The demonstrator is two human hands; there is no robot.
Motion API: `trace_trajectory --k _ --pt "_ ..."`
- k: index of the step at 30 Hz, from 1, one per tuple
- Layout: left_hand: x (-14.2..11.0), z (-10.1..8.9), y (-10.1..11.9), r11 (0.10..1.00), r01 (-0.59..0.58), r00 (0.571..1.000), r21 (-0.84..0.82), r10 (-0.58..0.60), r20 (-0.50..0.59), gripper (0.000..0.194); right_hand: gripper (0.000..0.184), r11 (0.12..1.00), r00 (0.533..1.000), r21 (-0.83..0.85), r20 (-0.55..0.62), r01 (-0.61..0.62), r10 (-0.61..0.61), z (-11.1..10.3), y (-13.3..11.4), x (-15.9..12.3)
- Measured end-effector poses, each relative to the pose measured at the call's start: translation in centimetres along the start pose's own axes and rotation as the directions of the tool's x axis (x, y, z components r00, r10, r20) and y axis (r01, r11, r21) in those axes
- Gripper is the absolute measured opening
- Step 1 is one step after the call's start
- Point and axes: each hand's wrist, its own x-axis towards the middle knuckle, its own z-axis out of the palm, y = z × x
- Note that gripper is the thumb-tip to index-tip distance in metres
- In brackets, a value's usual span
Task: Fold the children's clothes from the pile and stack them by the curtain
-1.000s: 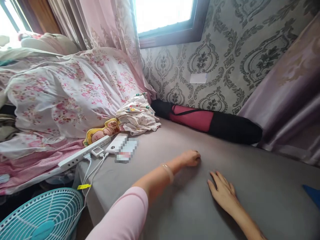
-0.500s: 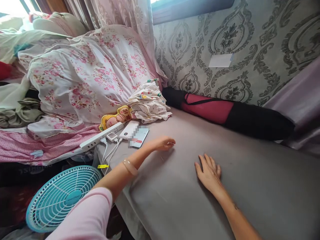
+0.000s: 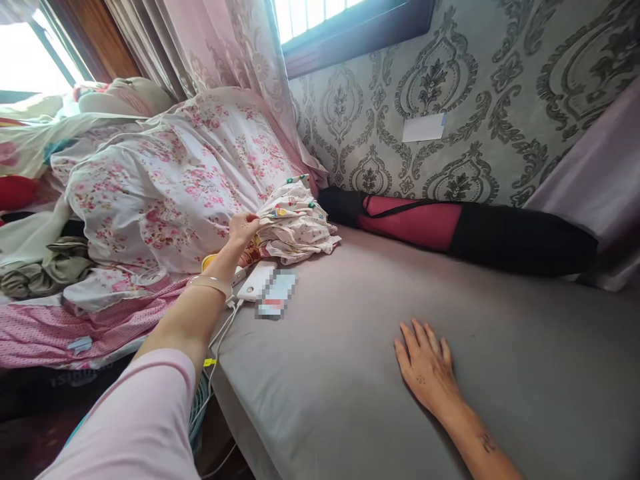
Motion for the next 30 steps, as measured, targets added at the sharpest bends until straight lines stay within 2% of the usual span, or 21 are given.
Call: trace_trajectory --k 5,11,13,16,18,20,24,27,30 --pt "4.0 0.4 0.0 0.989 0.094 0.995 0.114 -0.09 -0.036 0.034 0.054 1.0 1.0 0.01 -0.006 0.0 0.0 0.0 0.1 0.0" --pt "6.1 1.9 0.2 0.962 0.189 0.978 0.198 -0.202 0.045 0.02 0.053 0.998 1.0 0.054 -0.013 -0.01 0.01 -0.2 0.2 0.0" --pt "6.4 2.2 0.8 0.955 0.217 0.974 0.203 -0.225 0.016 0.019 0.053 0.998 1.0 0.067 -0.008 -0.009 0.01 -0.5 0.2 -0.1" --pt "7.0 2.3 2.7 0.954 0.224 0.974 0.2 -0.21 -0.088 0.025 0.053 0.997 1.0 0.074 0.01 -0.01 0.01 -0.9 0.2 -0.2" --pt "7.5 2.5 4.8 0.977 0.156 0.979 0.148 -0.133 -0.152 0.028 0.053 0.997 1.0 0.078 0.013 -0.013 0.012 -1.0 0.2 -0.2" --pt "8.0 2.7 7.1 0.999 0.024 0.979 0.037 -0.016 -0.203 0.028 0.053 0.996 1.0 0.086 0.008 -0.01 0.01 -0.9 0.2 -0.2" --pt "8.3 3.4 11.8 0.974 -0.193 0.957 -0.115 0.161 -0.239 0.023 0.052 0.994 1.0 0.11 0.004 -0.008 0.008 -0.8 0.3 -0.1" --pt "7.8 3.7 14.6 0.908 -0.33 0.925 -0.257 0.257 -0.278 0.021 0.052 0.992 1.0 0.125 0.011 -0.001 -0.001 -0.9 0.3 -0.2" --pt "6.7 4.0 16.9 0.802 -0.418 0.904 -0.427 0.323 -0.279 0.021 0.052 0.991 1.0 0.133 -0.002 0.008 -0.008 -1.0 0.3 -0.3"
